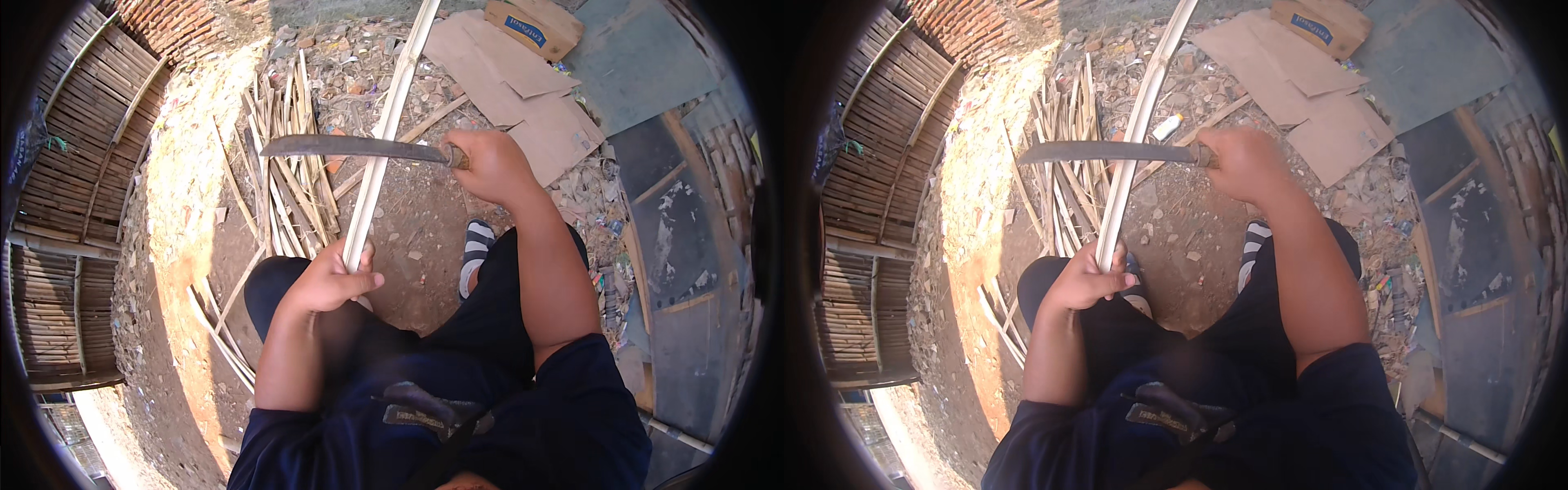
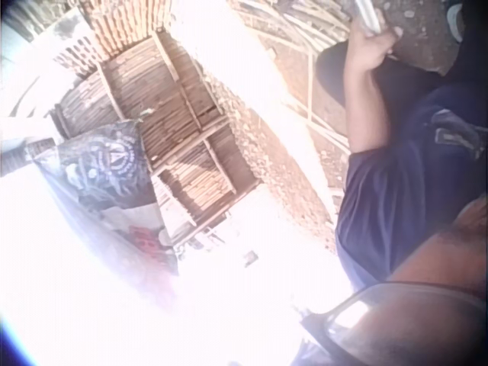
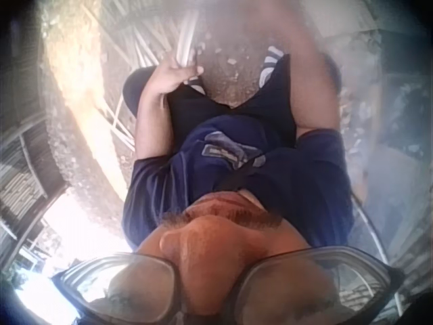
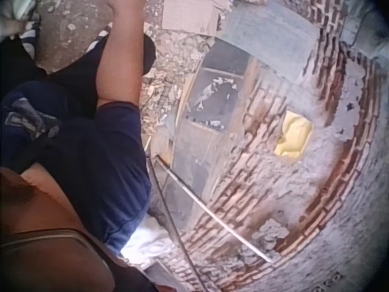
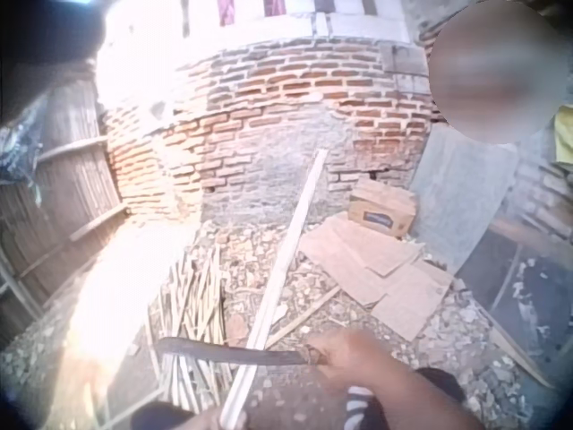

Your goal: The person scrapes a strip of bamboo with a knife while holding it by hand, removing layers of the wood over an outdoor workshop area.

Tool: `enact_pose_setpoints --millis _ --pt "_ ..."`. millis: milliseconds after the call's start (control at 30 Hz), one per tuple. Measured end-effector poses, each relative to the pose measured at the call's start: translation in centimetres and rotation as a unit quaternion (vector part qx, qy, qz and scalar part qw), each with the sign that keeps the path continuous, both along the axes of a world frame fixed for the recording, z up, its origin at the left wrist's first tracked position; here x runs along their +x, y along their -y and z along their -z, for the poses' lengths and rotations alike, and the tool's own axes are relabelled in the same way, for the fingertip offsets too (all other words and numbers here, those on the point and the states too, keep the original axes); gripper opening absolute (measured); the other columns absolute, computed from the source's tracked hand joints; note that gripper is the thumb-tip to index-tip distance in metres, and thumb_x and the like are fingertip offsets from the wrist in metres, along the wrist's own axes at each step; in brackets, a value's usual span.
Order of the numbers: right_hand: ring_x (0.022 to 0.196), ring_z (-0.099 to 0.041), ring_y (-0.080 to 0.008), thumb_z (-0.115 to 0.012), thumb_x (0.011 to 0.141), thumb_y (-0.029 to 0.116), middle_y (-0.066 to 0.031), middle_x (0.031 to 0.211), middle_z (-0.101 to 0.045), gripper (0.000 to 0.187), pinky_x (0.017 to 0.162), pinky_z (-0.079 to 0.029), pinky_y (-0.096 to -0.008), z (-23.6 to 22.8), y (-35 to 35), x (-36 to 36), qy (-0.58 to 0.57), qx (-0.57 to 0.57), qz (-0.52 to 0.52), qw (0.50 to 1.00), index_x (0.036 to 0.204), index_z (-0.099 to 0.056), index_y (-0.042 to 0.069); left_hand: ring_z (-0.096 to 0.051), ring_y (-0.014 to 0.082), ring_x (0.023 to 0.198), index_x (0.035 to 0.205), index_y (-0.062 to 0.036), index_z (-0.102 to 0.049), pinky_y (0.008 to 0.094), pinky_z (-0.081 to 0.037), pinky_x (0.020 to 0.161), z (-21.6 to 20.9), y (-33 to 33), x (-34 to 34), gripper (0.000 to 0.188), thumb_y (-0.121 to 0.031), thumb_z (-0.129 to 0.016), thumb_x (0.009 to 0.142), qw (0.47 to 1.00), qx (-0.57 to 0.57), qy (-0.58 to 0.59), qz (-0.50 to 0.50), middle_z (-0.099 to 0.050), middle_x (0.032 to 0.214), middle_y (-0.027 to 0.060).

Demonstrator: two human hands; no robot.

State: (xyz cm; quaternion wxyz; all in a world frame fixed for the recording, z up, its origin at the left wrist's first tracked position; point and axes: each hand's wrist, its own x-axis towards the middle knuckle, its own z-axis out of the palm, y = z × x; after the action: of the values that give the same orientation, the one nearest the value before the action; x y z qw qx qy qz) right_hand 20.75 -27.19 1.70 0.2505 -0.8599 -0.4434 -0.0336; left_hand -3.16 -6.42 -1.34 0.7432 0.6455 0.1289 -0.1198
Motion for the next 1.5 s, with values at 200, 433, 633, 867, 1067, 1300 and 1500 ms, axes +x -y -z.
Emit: enact_pose_setpoints --millis 200,433,633,867,1067,1300,1500 --pt "0.092 -0.068 -0.0400 -0.072 0.075 0.014 -0.0199 0.093 -0.071 0.037 0.080 -0.054 -0.0501 0.6 0.9 2.6 -0.041 0.050 0.146 0.987 0.113 -0.069 0.011 -0.047 0.0040 0.060 0.088 -0.0118 -0.049 0.0213 -0.037 0.053 -0.4 0.1 0.1 0.034 -0.001 -0.081 0.081 0.999 0.035 -0.002 0.025 -0.049 0.073 -0.0068" --pt "0.087 -0.068 -0.0414 -0.073 0.075 0.013 -0.0217 0.087 -0.070 0.037 0.076 -0.053 -0.0479 0.7 -0.3 -1.3 -0.043 -0.059 -0.058 0.996 0.112 -0.069 0.008 -0.041 0.0026 0.068 0.089 -0.0130 -0.049 0.0203 -0.035 0.061 -0.9 0.5 0.5 0.043 -0.007 -0.090 0.074 1.000 0.013 -0.007 -0.001 -0.046 0.075 -0.0091" --pt "0.083 -0.066 -0.0424 -0.073 0.073 0.012 -0.0218 0.083 -0.068 0.037 0.073 -0.052 -0.0487 0.2 0.3 0.5 -0.002 -0.020 0.033 0.999 0.109 -0.069 0.008 -0.041 0.0012 0.066 0.092 -0.0131 -0.048 0.0198 -0.036 0.059 0.0 0.9 0.8 0.046 -0.010 -0.091 0.075 0.988 0.152 0.008 -0.032 -0.045 0.071 -0.0092" --pt "0.087 -0.068 -0.0409 -0.069 0.074 0.012 -0.0203 0.089 -0.070 0.031 0.077 -0.054 -0.0508 0.2 -1.4 -3.5 -0.025 -0.128 -0.132 0.983 0.106 -0.070 0.010 -0.044 0.0016 0.068 0.094 -0.0111 -0.049 0.0176 -0.037 0.061 -0.4 2.5 1.4 0.040 -0.003 -0.085 0.080 0.986 0.119 -0.003 -0.117 -0.046 0.073 -0.0091" --pt "0.083 -0.064 -0.0451 -0.071 0.071 0.010 -0.0221 0.082 -0.066 0.032 0.073 -0.051 -0.0506 1.2 -0.7 0.1 -0.018 0.006 0.004 1.000 0.102 -0.067 0.007 -0.047 0.0024 0.063 0.095 -0.0128 -0.049 0.0181 -0.037 0.054 -0.2 1.3 0.8 0.040 -0.002 -0.084 0.079 0.998 0.039 0.007 -0.042 -0.049 0.072 -0.0082" --pt "0.084 -0.067 -0.0430 -0.073 0.076 0.013 -0.0229 0.086 -0.068 0.034 0.073 -0.052 -0.0491 0.9 -1.4 -2.2 -0.045 -0.079 -0.127 0.988 0.108 -0.068 0.005 -0.048 0.0034 0.057 0.093 -0.0150 -0.049 0.0194 -0.037 0.049 -0.1 1.2 0.5 0.041 -0.006 -0.086 0.076 0.999 -0.039 -0.009 -0.027 -0.052 0.072 -0.0066" --pt "0.085 -0.067 -0.0418 -0.074 0.076 0.015 -0.0217 0.087 -0.069 0.037 0.074 -0.052 -0.0494 1.7 -0.5 0.3 -0.037 -0.015 -0.033 0.999 0.112 -0.069 0.007 -0.049 0.0026 0.062 0.094 -0.0130 -0.050 0.0189 -0.040 0.053 -0.8 1.9 0.9 0.041 -0.004 -0.086 0.077 0.999 0.022 -0.045 -0.013 -0.051 0.073 -0.0079"
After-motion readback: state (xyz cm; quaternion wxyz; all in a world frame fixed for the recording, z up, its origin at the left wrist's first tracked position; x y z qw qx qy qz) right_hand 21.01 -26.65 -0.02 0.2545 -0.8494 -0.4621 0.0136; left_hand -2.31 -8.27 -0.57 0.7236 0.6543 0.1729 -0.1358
